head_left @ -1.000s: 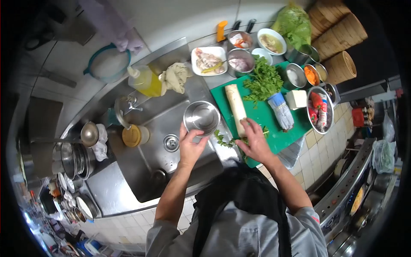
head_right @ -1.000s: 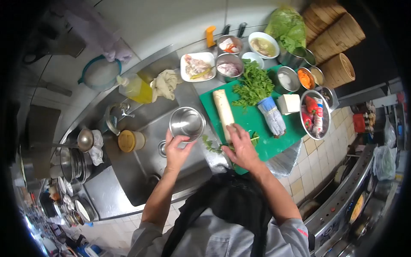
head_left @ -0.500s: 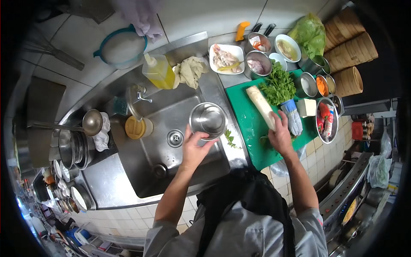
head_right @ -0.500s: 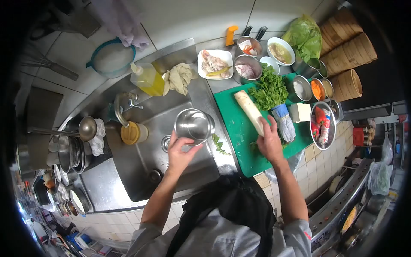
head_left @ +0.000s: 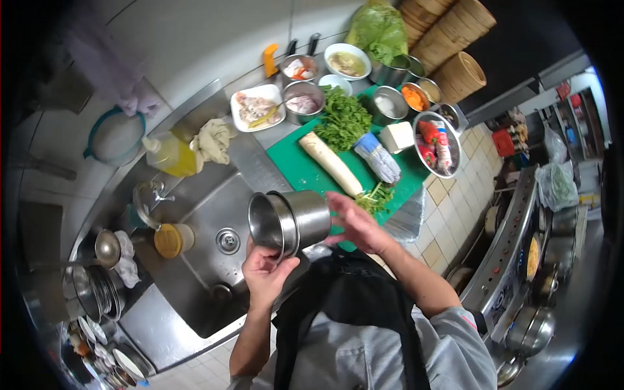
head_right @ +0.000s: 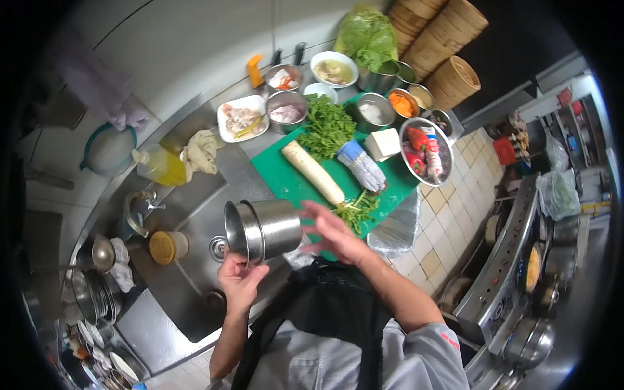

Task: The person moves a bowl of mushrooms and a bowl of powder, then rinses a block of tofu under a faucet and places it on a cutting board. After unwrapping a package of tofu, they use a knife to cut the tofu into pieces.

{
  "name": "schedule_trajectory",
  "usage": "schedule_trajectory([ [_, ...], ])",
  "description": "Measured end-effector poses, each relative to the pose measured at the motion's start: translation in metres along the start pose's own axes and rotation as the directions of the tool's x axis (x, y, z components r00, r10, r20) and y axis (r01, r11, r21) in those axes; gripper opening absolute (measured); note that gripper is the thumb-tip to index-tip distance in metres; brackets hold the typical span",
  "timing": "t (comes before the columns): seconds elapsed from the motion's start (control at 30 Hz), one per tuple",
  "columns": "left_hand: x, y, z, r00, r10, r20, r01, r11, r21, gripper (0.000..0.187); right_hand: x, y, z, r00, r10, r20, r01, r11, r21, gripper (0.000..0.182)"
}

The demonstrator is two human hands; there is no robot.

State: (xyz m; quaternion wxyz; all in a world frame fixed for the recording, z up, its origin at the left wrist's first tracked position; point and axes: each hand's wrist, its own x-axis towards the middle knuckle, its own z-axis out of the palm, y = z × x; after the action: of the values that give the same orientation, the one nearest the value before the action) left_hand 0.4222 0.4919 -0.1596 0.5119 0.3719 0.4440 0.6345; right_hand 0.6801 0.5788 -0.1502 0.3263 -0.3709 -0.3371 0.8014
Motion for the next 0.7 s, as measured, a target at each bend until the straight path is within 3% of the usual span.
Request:
schedule_trajectory([
  [0.07, -0.001, 0.004, 0.012, 0.997, 0.009, 0.081, -0.007, 1.0, -0.029, 0.032, -0.003, -0.008, 0.02, 0.99, 0.047, 0.135, -0.065, 0.989, 0.131, 0.106],
  [0.1, -0.005, 0.007, 0.013, 0.988, -0.096, 0.123, 0.102, 0.994, -0.036, 0.034, -0.005, -0.006, 0.018, 0.986, 0.106, 0.132, -0.124, 0.983, 0.137, 0.111],
  [0.13, -0.003, 0.011, 0.02, 0.99, 0.008, 0.143, -0.01, 1.0, 0.011, 0.037, -0.005, -0.004, 0.019, 0.976, 0.169, 0.14, -0.189, 0.972, 0.143, 0.116],
  [0.27, -0.012, 0.017, 0.012, 0.988, 0.072, 0.133, -0.093, 0.983, 0.16, 0.042, 0.0, -0.014, 0.04, 0.974, 0.047, 0.224, -0.11, 0.955, 0.276, 0.112],
  [0.4, -0.021, 0.021, 0.004, 0.993, 0.1, 0.061, -0.103, 0.993, 0.06, 0.04, 0.003, -0.01, 0.057, 0.979, 0.033, 0.203, -0.071, 0.98, 0.184, 0.114],
  [0.47, -0.034, 0.027, -0.006, 0.997, 0.028, -0.078, -0.025, 0.999, 0.041, 0.047, 0.009, -0.005, 0.07, 0.975, 0.04, 0.218, -0.071, 0.988, 0.137, 0.115],
  [0.53, -0.046, 0.013, -0.022, 0.991, 0.116, -0.066, -0.116, 0.993, 0.007, 0.04, 0.014, -0.004, 0.071, 0.982, -0.05, 0.183, 0.08, 0.983, -0.163, 0.114],
  [0.57, -0.05, 0.014, -0.02, 0.962, 0.0, -0.271, -0.058, 0.977, -0.206, 0.032, 0.013, -0.01, 0.075, 0.979, -0.123, 0.162, 0.17, 0.932, -0.319, 0.116],
  [0.6, -0.054, 0.016, -0.023, 0.886, -0.145, -0.44, -0.058, 0.907, -0.417, 0.026, 0.015, -0.011, 0.076, 0.975, -0.102, 0.199, 0.162, 0.936, -0.312, 0.116],
  [0.63, -0.042, 0.028, -0.026, 0.851, -0.168, -0.498, -0.105, 0.874, -0.475, 0.031, 0.014, -0.01, 0.076, 0.978, -0.128, 0.163, 0.184, 0.894, -0.408, 0.117],
  [0.67, -0.032, 0.046, -0.031, 0.722, -0.346, -0.599, -0.095, 0.808, -0.582, 0.043, 0.015, -0.009, 0.073, 0.978, -0.161, 0.131, 0.206, 0.841, -0.501, 0.119],
  [0.7, -0.029, 0.046, -0.053, 0.668, -0.404, -0.625, -0.059, 0.809, -0.585, 0.049, 0.017, -0.001, 0.064, 0.977, -0.188, 0.104, 0.215, 0.834, -0.508, 0.121],
])
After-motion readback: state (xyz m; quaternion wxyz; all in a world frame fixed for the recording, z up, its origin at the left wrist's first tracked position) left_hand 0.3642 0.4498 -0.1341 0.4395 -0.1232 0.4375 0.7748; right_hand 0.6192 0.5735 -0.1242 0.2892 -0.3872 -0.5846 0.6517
